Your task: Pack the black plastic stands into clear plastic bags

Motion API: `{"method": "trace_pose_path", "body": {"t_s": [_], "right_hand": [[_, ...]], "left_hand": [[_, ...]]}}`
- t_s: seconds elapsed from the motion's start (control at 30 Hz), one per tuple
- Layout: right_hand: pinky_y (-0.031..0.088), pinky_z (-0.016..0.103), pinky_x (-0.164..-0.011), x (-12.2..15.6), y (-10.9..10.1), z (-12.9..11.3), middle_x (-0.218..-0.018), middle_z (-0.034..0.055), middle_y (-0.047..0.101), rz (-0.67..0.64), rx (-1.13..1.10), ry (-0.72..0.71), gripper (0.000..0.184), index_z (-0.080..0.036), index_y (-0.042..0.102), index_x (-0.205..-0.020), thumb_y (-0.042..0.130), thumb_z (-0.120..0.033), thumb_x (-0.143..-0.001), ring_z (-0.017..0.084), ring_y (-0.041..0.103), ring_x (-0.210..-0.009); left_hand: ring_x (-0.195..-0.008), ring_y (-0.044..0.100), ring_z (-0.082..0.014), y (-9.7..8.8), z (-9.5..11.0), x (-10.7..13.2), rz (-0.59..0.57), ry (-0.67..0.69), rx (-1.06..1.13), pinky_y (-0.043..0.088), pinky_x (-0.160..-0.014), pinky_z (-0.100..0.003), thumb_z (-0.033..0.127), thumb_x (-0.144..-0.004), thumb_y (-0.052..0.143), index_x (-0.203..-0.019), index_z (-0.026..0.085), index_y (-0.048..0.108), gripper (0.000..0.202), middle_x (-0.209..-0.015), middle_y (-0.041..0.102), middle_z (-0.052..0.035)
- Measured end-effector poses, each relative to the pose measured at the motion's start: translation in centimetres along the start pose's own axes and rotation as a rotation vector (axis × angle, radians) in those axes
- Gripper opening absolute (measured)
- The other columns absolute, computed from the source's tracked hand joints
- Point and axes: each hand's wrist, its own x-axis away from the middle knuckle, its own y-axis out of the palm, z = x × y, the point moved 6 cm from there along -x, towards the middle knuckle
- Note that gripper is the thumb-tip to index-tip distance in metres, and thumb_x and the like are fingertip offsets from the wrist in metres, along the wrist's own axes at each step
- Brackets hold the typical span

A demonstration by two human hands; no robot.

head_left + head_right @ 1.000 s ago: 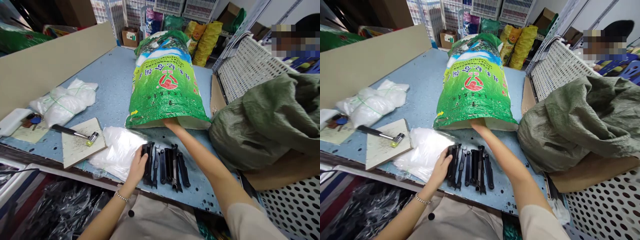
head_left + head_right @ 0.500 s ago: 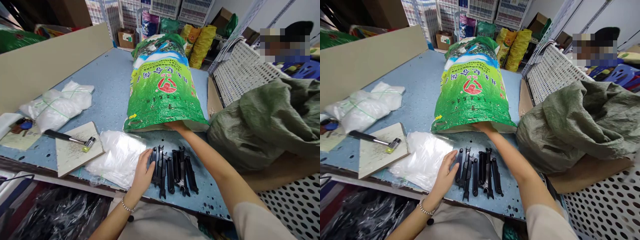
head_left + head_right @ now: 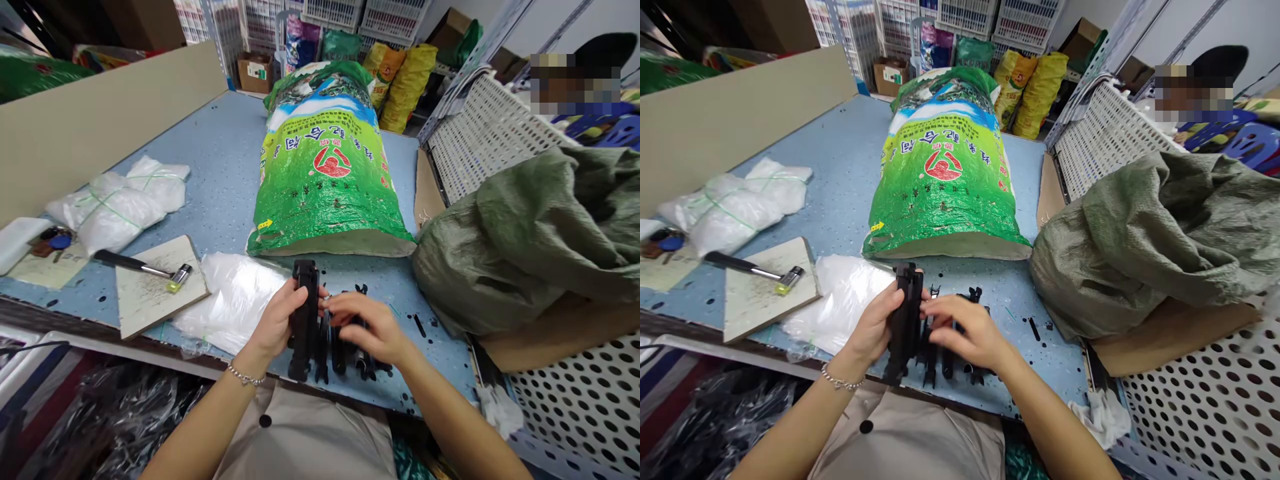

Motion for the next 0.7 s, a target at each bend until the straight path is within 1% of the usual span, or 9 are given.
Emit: {"method": "trace_pose_path", "body": {"t_s": [0.03, 0.1, 0.2, 0.3, 0.4, 0.47, 0.53, 0.6, 0.7], "right_hand": [[0.052, 0.038, -0.085, -0.2, -0.8, 0.7, -0.115, 0.0087, 0.064, 0.111, -0.053, 0.08, 0.027, -0.027, 0.059, -0.117, 0.051, -0.038, -0.094, 0.02, 0.064, -0.095], [0.051, 0.038, -0.087, -0.8, -1.6, 2.2, -0.12, 0.0086, 0.062, 0.241, -0.154, 0.181, 0.033, -0.028, 0.058, -0.121, 0.054, -0.043, -0.092, 0.021, 0.062, -0.102], [0.047, 0.041, -0.096, -2.5, -0.2, 2.8, -0.133, 0.008, 0.055, 0.081, -0.416, 0.185, 0.061, -0.031, 0.05, -0.132, 0.065, -0.057, -0.079, 0.024, 0.054, -0.12], [0.051, 0.036, -0.084, -3.7, 1.5, 2.5, -0.112, 0.0049, 0.064, -0.023, -0.597, 0.229, 0.062, -0.032, 0.05, -0.132, 0.064, -0.059, -0.078, 0.02, 0.062, -0.098], [0.05, 0.03, -0.072, -4.2, 1.8, 2.9, -0.089, 0.0006, 0.064, 0.097, -0.412, 0.337, 0.041, -0.027, 0.058, -0.118, 0.061, -0.05, -0.083, 0.016, 0.06, -0.076], [0.049, 0.031, -0.074, -4.3, 1.6, 3.2, -0.089, 0.0004, 0.064, 0.175, -0.208, 0.389, 0.035, -0.026, 0.059, -0.114, 0.057, -0.048, -0.087, 0.016, 0.059, -0.077], [0.048, 0.033, -0.08, -4.3, 1.6, 3.3, -0.099, 0.0019, 0.065, 0.17, -0.119, 0.394, 0.036, -0.026, 0.058, -0.118, 0.049, -0.049, -0.092, 0.017, 0.061, -0.086], [0.047, 0.034, -0.083, -4.2, 1.4, 3.1, -0.105, 0.0034, 0.065, 0.143, -0.162, 0.36, 0.04, -0.026, 0.052, -0.126, 0.038, -0.05, -0.096, 0.018, 0.061, -0.094], [0.047, 0.036, -0.085, -3.6, -0.2, 2.2, -0.104, 0.0061, 0.065, 0.213, -0.035, 0.234, 0.042, -0.024, 0.048, -0.128, 0.035, -0.05, -0.098, 0.02, 0.06, -0.096]], "left_hand": [[-0.074, 0.066, -0.017, 0.2, 0.1, 0.3, -0.031, -0.011, 0.012, 0.054, -0.067, -0.027, 0.04, -0.078, 0.071, -0.107, 0.017, 0.064, 0.038, -0.097, 0.07, -0.0071], [-0.062, 0.064, -0.0143, 0.9, -0.4, 0.7, -0.141, -0.093, 0.104, 0.052, -0.057, -0.025, 0.049, -0.079, 0.066, -0.108, 0.015, 0.065, 0.045, -0.091, 0.07, -0.0082], [-0.051, 0.059, -0.0115, 2.2, -1.7, 1.2, -0.297, -0.263, 0.26, 0.044, -0.042, -0.019, 0.066, -0.078, 0.055, -0.1, 0.01, 0.066, 0.061, -0.079, 0.068, -0.0093], [-0.058, 0.065, -0.0154, 2.6, -3.0, 1.7, -0.326, -0.356, 0.226, 0.048, -0.045, -0.02, 0.069, -0.081, 0.048, -0.094, 0.009, 0.065, 0.063, -0.078, 0.068, -0.0118], [-0.075, 0.069, -0.0221, 1.4, -3.5, 2.1, -0.177, -0.277, -0.086, 0.056, -0.066, -0.032, 0.064, -0.081, 0.054, -0.101, 0.011, 0.064, 0.057, -0.095, 0.07, -0.0155], [-0.095, 0.066, -0.027, 0.0, -2.4, 2.2, 0.022, -0.05, -0.402, 0.054, -0.082, -0.039, 0.052, -0.069, 0.074, -0.115, 0.017, 0.059, 0.06, -0.114, 0.066, -0.0142], [-0.108, 0.06, -0.0299, -0.7, -0.9, 2.5, 0.206, 0.161, -0.646, 0.049, -0.091, -0.042, 0.037, -0.055, 0.086, -0.121, 0.022, 0.055, 0.074, -0.121, 0.061, -0.0109], [-0.094, 0.064, -0.0268, -1.2, -0.6, 2.5, 0.264, 0.162, -0.657, 0.052, -0.081, -0.039, 0.036, -0.059, 0.083, -0.118, 0.021, 0.055, 0.067, -0.107, 0.064, -0.0079], [-0.055, 0.058, -0.0144, -1.2, -1.4, 2.2, 0.151, -0.046, -0.297, 0.048, -0.052, -0.028, 0.043, -0.073, 0.069, -0.111, 0.019, 0.057, 0.046, -0.076, 0.061, 0.0001]]}}
